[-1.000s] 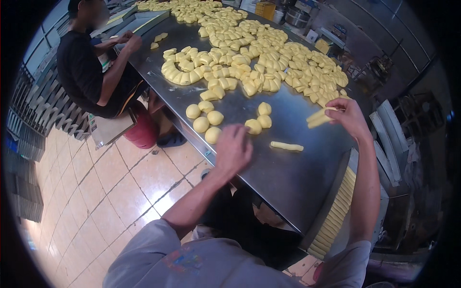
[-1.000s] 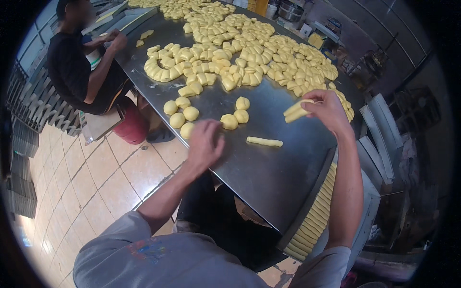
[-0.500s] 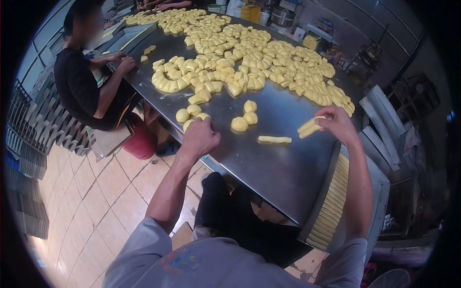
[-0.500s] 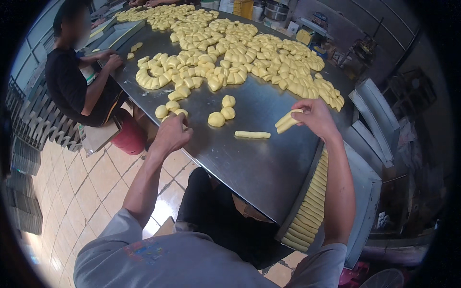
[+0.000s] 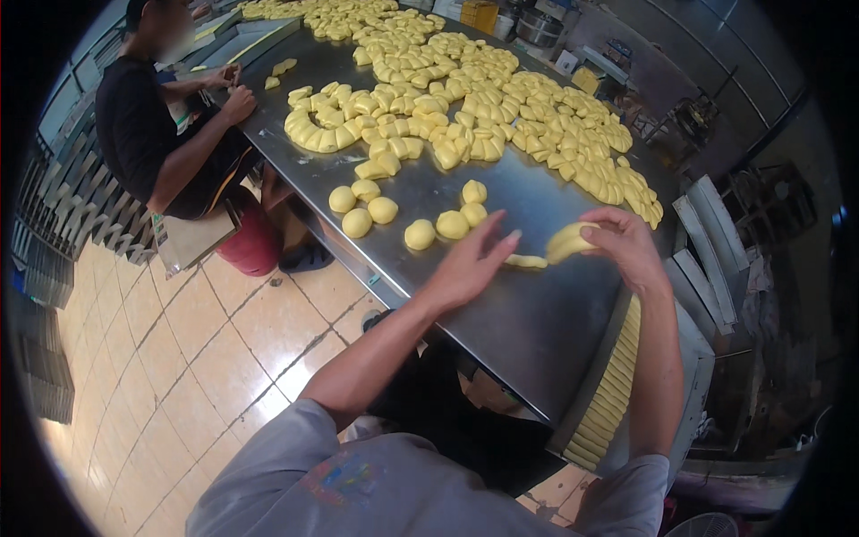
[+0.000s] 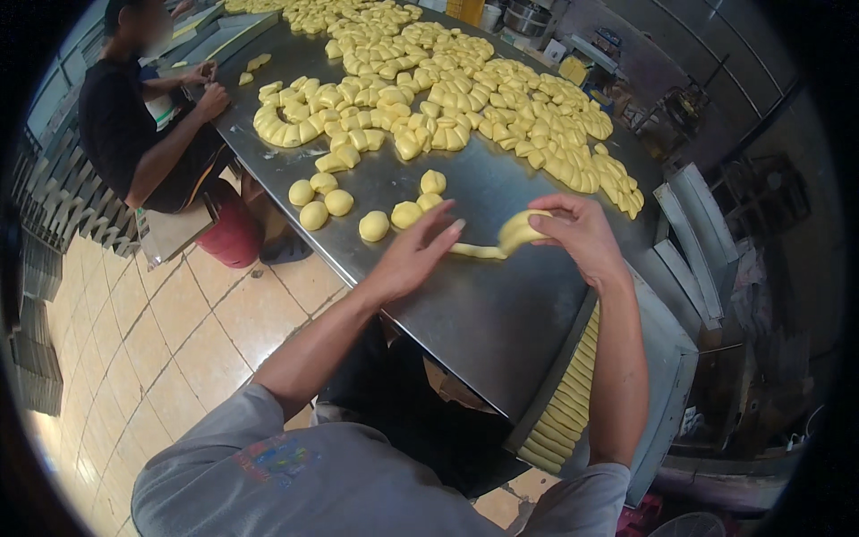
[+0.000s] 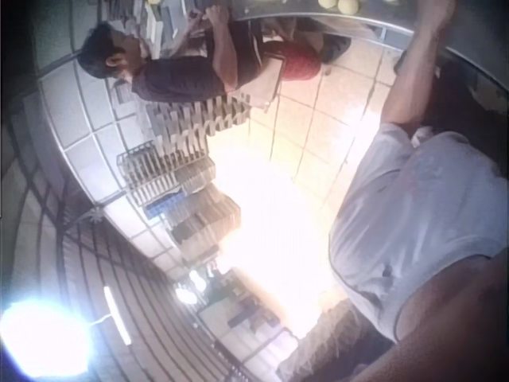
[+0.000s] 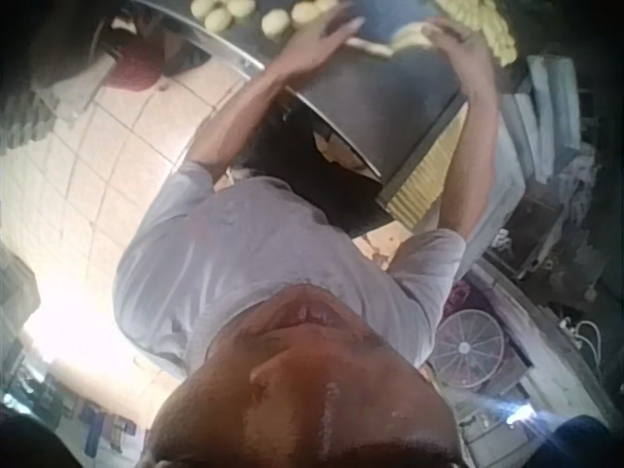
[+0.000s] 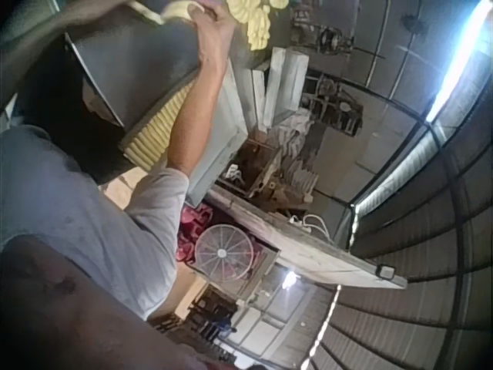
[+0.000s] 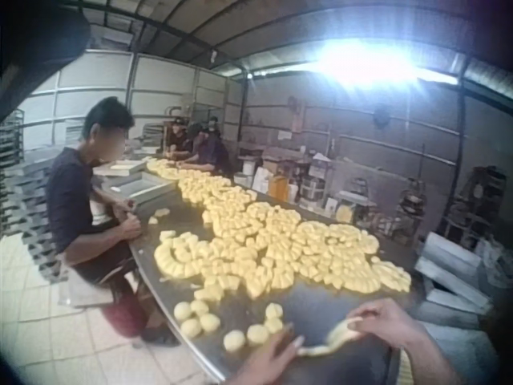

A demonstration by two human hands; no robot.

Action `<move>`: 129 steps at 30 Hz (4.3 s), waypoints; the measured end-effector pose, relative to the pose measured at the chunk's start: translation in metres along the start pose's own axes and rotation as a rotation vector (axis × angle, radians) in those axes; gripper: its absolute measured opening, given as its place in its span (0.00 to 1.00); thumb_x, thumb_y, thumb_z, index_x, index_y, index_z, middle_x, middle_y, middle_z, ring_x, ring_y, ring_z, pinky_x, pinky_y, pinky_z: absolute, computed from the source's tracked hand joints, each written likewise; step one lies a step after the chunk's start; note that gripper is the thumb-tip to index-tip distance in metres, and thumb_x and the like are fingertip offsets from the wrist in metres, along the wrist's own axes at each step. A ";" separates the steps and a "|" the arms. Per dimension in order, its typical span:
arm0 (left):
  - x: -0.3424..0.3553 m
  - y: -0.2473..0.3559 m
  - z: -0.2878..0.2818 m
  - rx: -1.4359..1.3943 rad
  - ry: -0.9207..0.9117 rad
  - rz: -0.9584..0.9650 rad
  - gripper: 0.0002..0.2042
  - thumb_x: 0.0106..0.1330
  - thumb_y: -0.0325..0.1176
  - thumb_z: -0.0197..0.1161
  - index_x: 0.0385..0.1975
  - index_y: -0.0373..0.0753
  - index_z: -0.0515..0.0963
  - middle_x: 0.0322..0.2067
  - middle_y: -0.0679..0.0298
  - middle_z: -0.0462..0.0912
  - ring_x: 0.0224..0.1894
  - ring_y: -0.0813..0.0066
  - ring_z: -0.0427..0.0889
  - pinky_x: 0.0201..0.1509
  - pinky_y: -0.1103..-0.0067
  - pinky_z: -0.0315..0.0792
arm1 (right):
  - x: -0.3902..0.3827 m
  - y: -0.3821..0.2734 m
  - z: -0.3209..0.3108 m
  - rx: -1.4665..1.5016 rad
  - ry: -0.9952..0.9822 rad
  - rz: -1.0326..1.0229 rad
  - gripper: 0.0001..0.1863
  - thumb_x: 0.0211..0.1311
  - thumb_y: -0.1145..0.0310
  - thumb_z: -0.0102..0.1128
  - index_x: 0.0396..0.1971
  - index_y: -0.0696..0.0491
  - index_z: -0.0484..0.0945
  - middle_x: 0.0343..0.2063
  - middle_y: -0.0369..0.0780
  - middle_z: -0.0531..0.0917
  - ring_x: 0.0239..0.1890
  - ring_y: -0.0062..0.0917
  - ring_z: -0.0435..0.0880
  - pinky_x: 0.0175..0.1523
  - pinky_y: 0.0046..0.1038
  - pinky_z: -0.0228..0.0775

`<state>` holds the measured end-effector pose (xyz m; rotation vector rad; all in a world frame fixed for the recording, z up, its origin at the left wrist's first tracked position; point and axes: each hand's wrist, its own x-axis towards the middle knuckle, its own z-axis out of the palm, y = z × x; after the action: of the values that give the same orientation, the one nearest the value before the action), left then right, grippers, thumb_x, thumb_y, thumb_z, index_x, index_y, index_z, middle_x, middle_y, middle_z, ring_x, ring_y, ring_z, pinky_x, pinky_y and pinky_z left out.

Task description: The person shapes pieces of dough into long rolls by hand on a metal table and arranges the rolled dough pieces in rows inside a baking tray.

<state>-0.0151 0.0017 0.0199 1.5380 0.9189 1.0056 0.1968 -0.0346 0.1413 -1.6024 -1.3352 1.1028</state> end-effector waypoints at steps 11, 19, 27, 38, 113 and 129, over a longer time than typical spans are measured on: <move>0.040 -0.023 0.000 -0.364 -0.309 -0.155 0.19 0.67 0.35 0.57 0.53 0.31 0.70 0.42 0.59 0.79 0.39 0.77 0.80 0.44 0.84 0.75 | 0.031 0.044 0.009 0.096 -0.023 0.050 0.14 0.56 0.74 0.61 0.42 0.64 0.75 0.36 0.42 0.79 0.38 0.23 0.80 0.42 0.22 0.78; 0.047 -0.023 0.012 0.445 -0.104 0.025 0.15 0.63 0.33 0.58 0.47 0.34 0.75 0.35 0.50 0.82 0.39 0.59 0.81 0.43 0.71 0.73 | 0.064 0.115 0.003 0.042 -0.064 0.067 0.14 0.56 0.76 0.59 0.42 0.63 0.76 0.37 0.41 0.79 0.39 0.22 0.79 0.43 0.21 0.75; 0.049 -0.025 0.010 0.505 -0.138 0.005 0.12 0.63 0.31 0.57 0.44 0.34 0.77 0.34 0.48 0.82 0.38 0.54 0.82 0.44 0.69 0.73 | 0.069 0.130 0.005 0.018 -0.091 0.065 0.12 0.56 0.77 0.58 0.40 0.64 0.77 0.33 0.42 0.81 0.34 0.23 0.81 0.41 0.22 0.76; 0.044 -0.030 0.014 0.793 -0.109 0.139 0.14 0.60 0.35 0.59 0.42 0.36 0.79 0.38 0.46 0.78 0.43 0.49 0.77 0.47 0.65 0.70 | 0.064 0.114 0.008 -0.433 -0.090 0.009 0.18 0.48 0.76 0.60 0.43 0.58 0.78 0.32 0.42 0.82 0.31 0.29 0.80 0.40 0.25 0.74; 0.081 0.048 0.290 1.096 -0.479 0.465 0.14 0.60 0.37 0.61 0.46 0.53 0.78 0.38 0.62 0.83 0.53 0.62 0.73 0.66 0.46 0.35 | -0.076 0.229 -0.185 0.064 0.777 -0.011 0.18 0.50 0.81 0.58 0.44 0.57 0.76 0.33 0.37 0.79 0.34 0.19 0.79 0.34 0.21 0.77; 0.079 0.039 0.305 1.332 -0.555 0.468 0.12 0.54 0.28 0.58 0.39 0.42 0.80 0.42 0.59 0.81 0.55 0.60 0.72 0.67 0.44 0.31 | -0.065 0.253 -0.198 -0.174 0.679 0.152 0.15 0.44 0.78 0.56 0.36 0.55 0.81 0.31 0.44 0.83 0.34 0.32 0.82 0.42 0.29 0.72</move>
<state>0.2993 -0.0363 0.0344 3.0365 0.8341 0.0670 0.4609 -0.1451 -0.0188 -1.9896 -0.8760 0.4455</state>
